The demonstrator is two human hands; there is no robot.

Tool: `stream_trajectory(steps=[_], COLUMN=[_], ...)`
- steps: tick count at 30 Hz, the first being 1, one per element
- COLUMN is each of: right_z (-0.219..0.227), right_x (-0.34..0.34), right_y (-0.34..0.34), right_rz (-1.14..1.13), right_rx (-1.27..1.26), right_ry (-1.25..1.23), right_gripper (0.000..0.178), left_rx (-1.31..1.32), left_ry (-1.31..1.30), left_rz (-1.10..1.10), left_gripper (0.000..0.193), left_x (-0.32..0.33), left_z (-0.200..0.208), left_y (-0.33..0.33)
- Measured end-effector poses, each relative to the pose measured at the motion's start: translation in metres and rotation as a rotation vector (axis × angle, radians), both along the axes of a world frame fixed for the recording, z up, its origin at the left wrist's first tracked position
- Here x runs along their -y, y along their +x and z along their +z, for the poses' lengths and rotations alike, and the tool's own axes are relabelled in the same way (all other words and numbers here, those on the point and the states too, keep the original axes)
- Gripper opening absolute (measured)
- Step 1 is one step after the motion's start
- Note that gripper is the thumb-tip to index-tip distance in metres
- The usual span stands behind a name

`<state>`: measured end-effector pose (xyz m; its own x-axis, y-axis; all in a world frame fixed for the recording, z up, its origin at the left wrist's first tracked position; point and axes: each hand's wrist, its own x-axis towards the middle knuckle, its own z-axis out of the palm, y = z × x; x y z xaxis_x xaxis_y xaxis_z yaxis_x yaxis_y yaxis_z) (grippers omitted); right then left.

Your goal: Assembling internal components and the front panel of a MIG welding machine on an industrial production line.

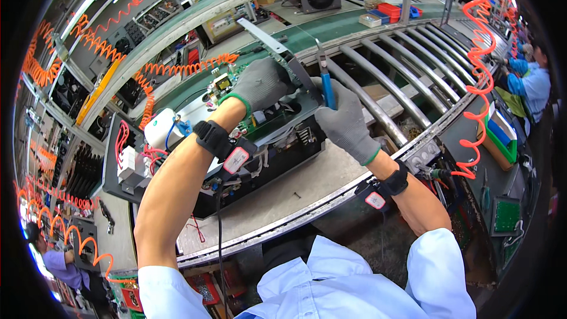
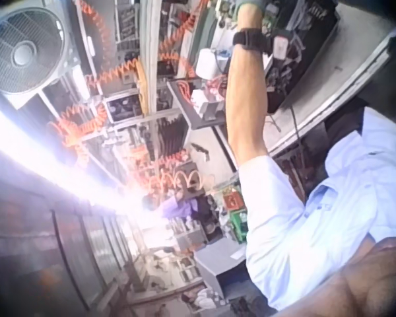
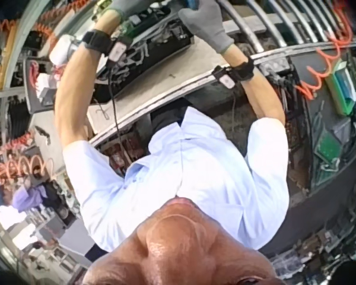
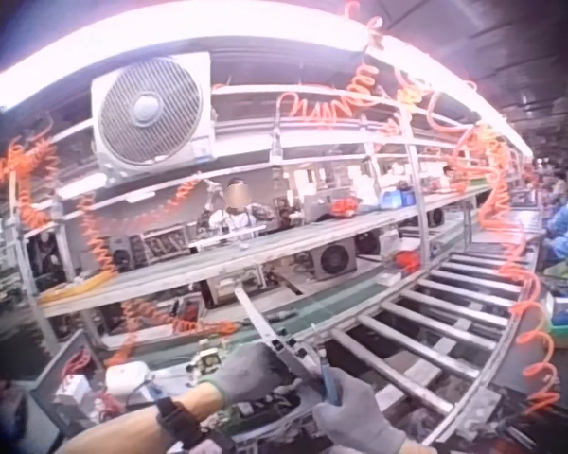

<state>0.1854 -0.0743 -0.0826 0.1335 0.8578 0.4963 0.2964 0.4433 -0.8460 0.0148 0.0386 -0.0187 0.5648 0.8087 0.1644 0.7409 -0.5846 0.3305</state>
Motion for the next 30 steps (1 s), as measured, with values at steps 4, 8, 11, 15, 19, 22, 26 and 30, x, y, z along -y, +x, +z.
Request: stream_trajectory(steps=[4,8,11,15,19,22,26,30], right_z=[0.009,0.012,0.009,0.004,0.001,-0.002,-0.007,-0.009], right_x=[0.003,-0.001,-0.009,-0.017,-0.025,-0.028,-0.033,-0.037], right_y=[0.002,-0.005,-0.011,-0.016,-0.025,-0.033,-0.037,-0.041], right_rz=[-0.054,-0.230,-0.341,-0.535,-0.530,-0.598,-0.596,-0.670], right_rx=[0.094,0.284,0.336,0.456,0.439,0.420,0.385,0.338], right_ry=[0.034,0.005,0.140,0.198,0.155,0.127,0.207,0.197], right_gripper=[0.037,0.035,0.041,0.058,0.068,0.070,0.069,0.062], left_rx=[0.039,-0.090,-0.077,-0.073,-0.032,0.023,-0.010,-0.001], left_ry=[-0.046,-0.078,-0.105,-0.195,-0.250,-0.246,-0.197,-0.179], left_rz=[0.026,0.059,0.006,-0.088,-0.117,-0.136,-0.153,-0.143], left_gripper=[0.022,0.031,0.031,0.035,0.037,0.036,0.036,0.036], left_x=[0.006,0.015,0.019,0.019,0.012,0.008,0.004,0.002], left_z=[0.006,0.016,0.023,0.028,0.023,0.017,0.010,0.009], left_y=[0.002,0.002,-0.002,-0.009,-0.012,-0.015,-0.016,-0.015])
